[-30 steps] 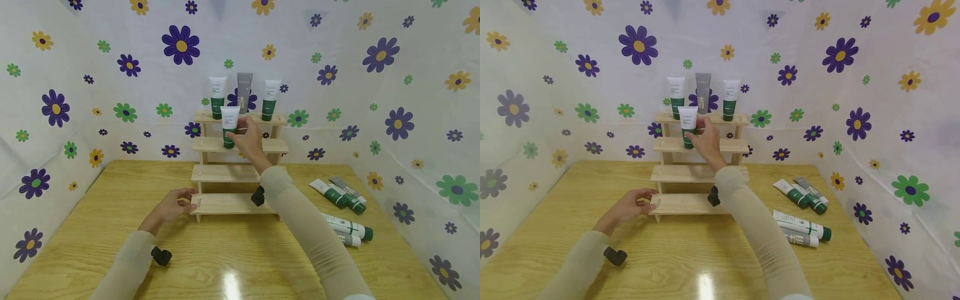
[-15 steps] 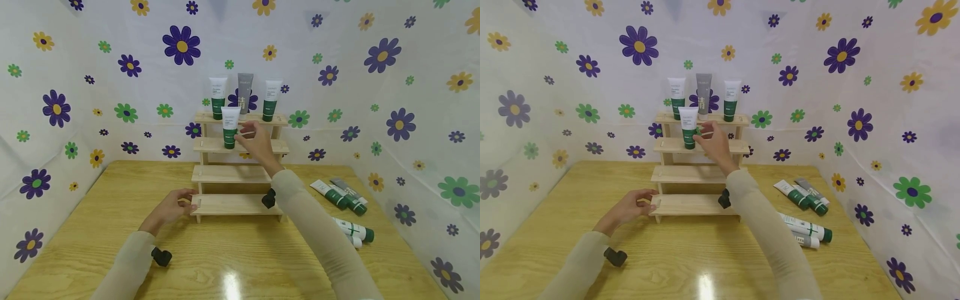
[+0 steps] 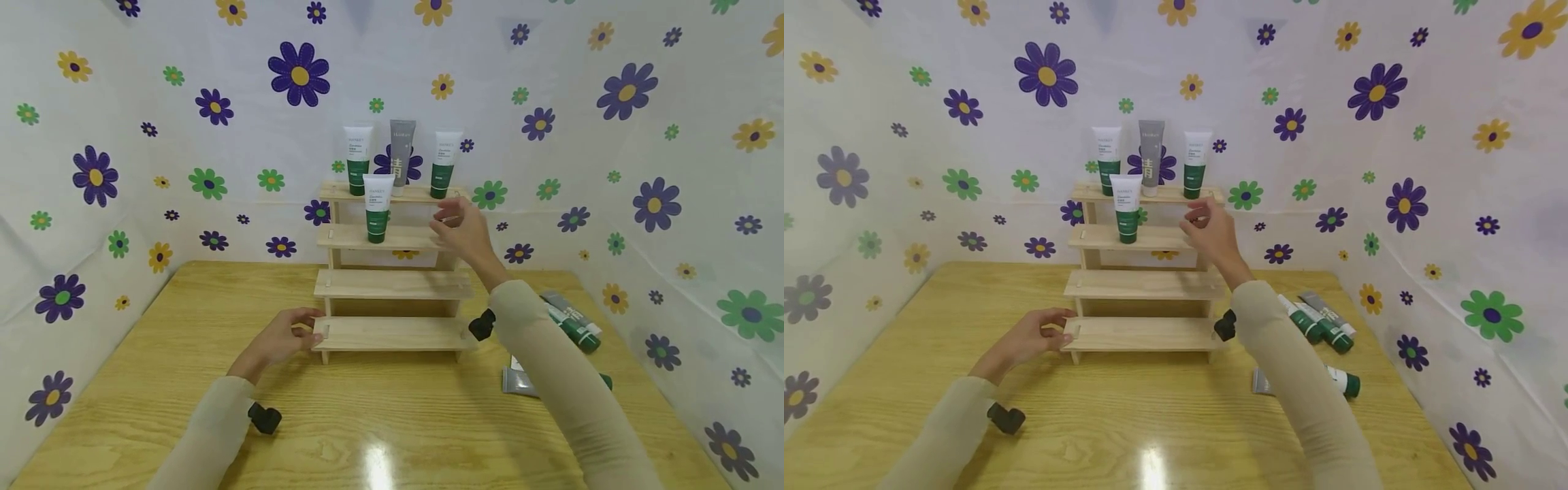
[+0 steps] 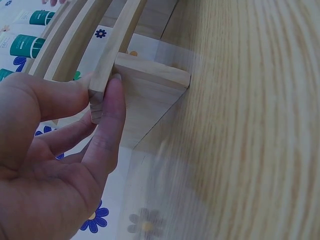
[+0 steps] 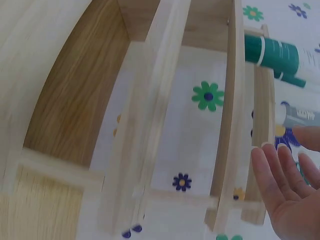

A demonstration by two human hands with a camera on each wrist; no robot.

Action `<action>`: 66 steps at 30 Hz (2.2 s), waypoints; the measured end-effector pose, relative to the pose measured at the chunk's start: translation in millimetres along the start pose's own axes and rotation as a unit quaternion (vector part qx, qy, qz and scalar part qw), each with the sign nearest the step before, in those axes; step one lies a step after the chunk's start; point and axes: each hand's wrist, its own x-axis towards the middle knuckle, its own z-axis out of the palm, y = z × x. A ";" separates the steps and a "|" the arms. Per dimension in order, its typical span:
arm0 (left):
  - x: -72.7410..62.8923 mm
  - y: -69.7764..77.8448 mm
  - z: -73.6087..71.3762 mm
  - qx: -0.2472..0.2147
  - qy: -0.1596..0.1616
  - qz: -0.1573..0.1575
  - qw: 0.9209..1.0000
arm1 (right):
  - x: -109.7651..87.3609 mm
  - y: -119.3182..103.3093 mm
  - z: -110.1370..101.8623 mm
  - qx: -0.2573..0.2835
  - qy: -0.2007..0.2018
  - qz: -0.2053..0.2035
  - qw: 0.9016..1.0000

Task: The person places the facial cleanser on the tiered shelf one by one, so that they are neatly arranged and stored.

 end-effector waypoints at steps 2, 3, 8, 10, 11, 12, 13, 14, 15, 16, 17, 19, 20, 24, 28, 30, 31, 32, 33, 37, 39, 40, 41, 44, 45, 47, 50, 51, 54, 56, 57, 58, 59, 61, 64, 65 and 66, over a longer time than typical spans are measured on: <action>0.2 -0.7 0.1 -0.003 -0.001 0.001 1.000 | -2.4 5.4 -9.3 -0.005 0.003 0.003 1.000; 0.3 -1.1 0.1 -0.004 -0.002 0.001 1.000 | -3.8 8.4 -13.6 -0.004 0.003 0.005 1.000; 0.8 -2.1 -0.4 -0.001 -0.001 -0.002 1.000 | -9.0 23.2 -32.7 -0.005 0.003 0.008 1.000; 1.2 -2.2 -0.7 0.000 0.000 -0.002 1.000 | -10.4 29.1 -39.6 -0.020 0.003 0.012 1.000; 1.3 -2.3 -0.9 0.000 0.000 -0.002 1.000 | -11.1 31.6 -42.9 -0.026 0.000 0.015 1.000; 1.4 -2.3 -1.0 0.000 0.001 -0.003 1.000 | -12.1 34.1 -46.2 -0.034 -0.002 0.019 0.999; 1.4 -2.3 -1.1 0.000 0.001 -0.004 1.000 | -12.9 36.6 -49.5 -0.041 -0.006 0.023 0.999; 1.5 -2.2 -1.0 0.000 0.002 -0.006 1.000 | -13.9 39.1 -53.0 -0.049 -0.011 0.024 0.998; 1.5 -2.1 -0.9 0.001 0.002 -0.008 1.000 | -14.9 41.6 -56.7 -0.056 -0.015 0.027 0.998; 1.5 -1.9 -0.7 0.002 0.002 -0.010 1.000 | -16.0 43.8 -60.5 -0.060 -0.021 0.029 0.998; 1.6 -1.6 -0.4 0.002 0.002 -0.012 1.000 | -17.3 46.1 -64.5 -0.067 -0.027 0.033 0.997; 2.2 -1.2 0.2 0.001 0.004 -0.015 1.000 | -19.9 50.5 -72.6 -0.080 -0.038 0.042 0.995; 2.6 -1.1 0.4 0.002 0.004 -0.014 1.000 | -21.4 52.5 -76.6 -0.084 -0.043 0.047 0.994; 3.4 -1.1 0.5 0.000 0.005 -0.011 1.000 | -25.7 61.7 -90.2 -0.112 -0.075 0.072 0.988; 2.5 -1.9 0.2 0.001 0.003 -0.013 1.000 | -27.9 73.7 -101.7 -0.148 -0.122 0.088 0.977; 2.1 -2.7 -0.2 0.000 0.002 -0.013 1.000 | -28.3 80.1 -107.5 -0.169 -0.148 0.098 0.969; 2.0 -2.9 -0.3 0.000 0.002 -0.013 1.000 | -28.5 83.3 -110.3 -0.178 -0.162 0.105 0.965; 2.0 -3.2 -0.6 -0.001 0.003 -0.013 1.000 | -28.8 86.3 -113.1 -0.184 -0.175 0.112 0.961; 1.9 -3.4 -0.8 -0.002 0.002 -0.013 1.000 | -29.0 89.1 -115.6 -0.192 -0.188 0.117 0.956; 2.4 -3.3 -1.2 -0.001 0.002 -0.011 1.000 | -31.7 101.3 -125.9 -0.218 -0.231 0.136 0.938; 2.4 -3.2 -1.2 0.000 0.002 -0.009 1.000 | -33.9 107.7 -130.0 -0.232 -0.250 0.144 0.929; 2.3 -3.1 -1.1 0.001 0.002 -0.009 1.000 | -35.1 111.1 -131.9 -0.236 -0.258 0.152 0.925; 2.2 -3.0 -1.0 0.001 0.002 -0.008 1.000 | -36.0 115.2 -133.8 -0.240 -0.266 0.159 0.920; 1.0 -2.6 -0.7 0.004 0.002 -0.010 1.000 | -39.6 124.5 -136.9 -0.246 -0.286 0.188 0.907; 0.7 -2.6 -0.6 0.005 0.003 -0.011 1.000 | -40.8 127.6 -137.7 -0.247 -0.289 0.198 0.903; 0.4 -2.5 -0.7 0.006 0.003 -0.010 1.000 | -42.7 133.2 -139.6 -0.249 -0.293 0.216 0.897; 1.0 -2.8 -0.8 0.004 0.002 -0.009 1.000 | -44.1 140.3 -141.5 -0.254 -0.287 0.241 0.892; 1.3 -2.9 -0.9 0.003 0.002 -0.009 1.000 | -43.9 143.7 -142.4 -0.254 -0.285 0.246 0.891; 1.6 -3.1 -1.0 0.001 0.001 -0.010 1.000 | -42.9 152.9 -144.9 -0.257 -0.279 0.258 0.889; 1.3 -3.1 -1.2 0.002 0.000 -0.012 1.000 | -42.6 159.9 -146.8 -0.259 -0.277 0.259 0.888; 0.9 -3.2 -1.2 0.001 0.000 -0.014 1.000 | -43.4 161.7 -147.7 -0.262 -0.279 0.260 0.887; 0.6 -3.3 -1.3 0.002 0.000 -0.015 1.000 | -44.0 163.8 -148.2 -0.265 -0.280 0.262 0.885; 0.5 -3.6 -1.4 0.001 0.001 -0.016 1.000 | -44.8 165.3 -148.5 -0.267 -0.280 0.264 0.883; 0.3 -4.0 -1.7 0.002 0.000 -0.015 1.000 | -46.5 168.5 -149.1 -0.272 -0.283 0.266 0.880; 0.2 -4.7 -1.8 0.002 -0.001 -0.013 1.000 | -49.4 170.5 -148.4 -0.276 -0.283 0.272 0.877; 0.2 -4.8 -1.8 0.002 -0.003 -0.012 1.000 | -50.4 170.2 -147.7 -0.278 -0.281 0.272 0.877; 0.3 -4.9 -1.7 0.003 -0.003 -0.011 1.000 | -51.2 170.4 -147.2 -0.281 -0.281 0.271 0.877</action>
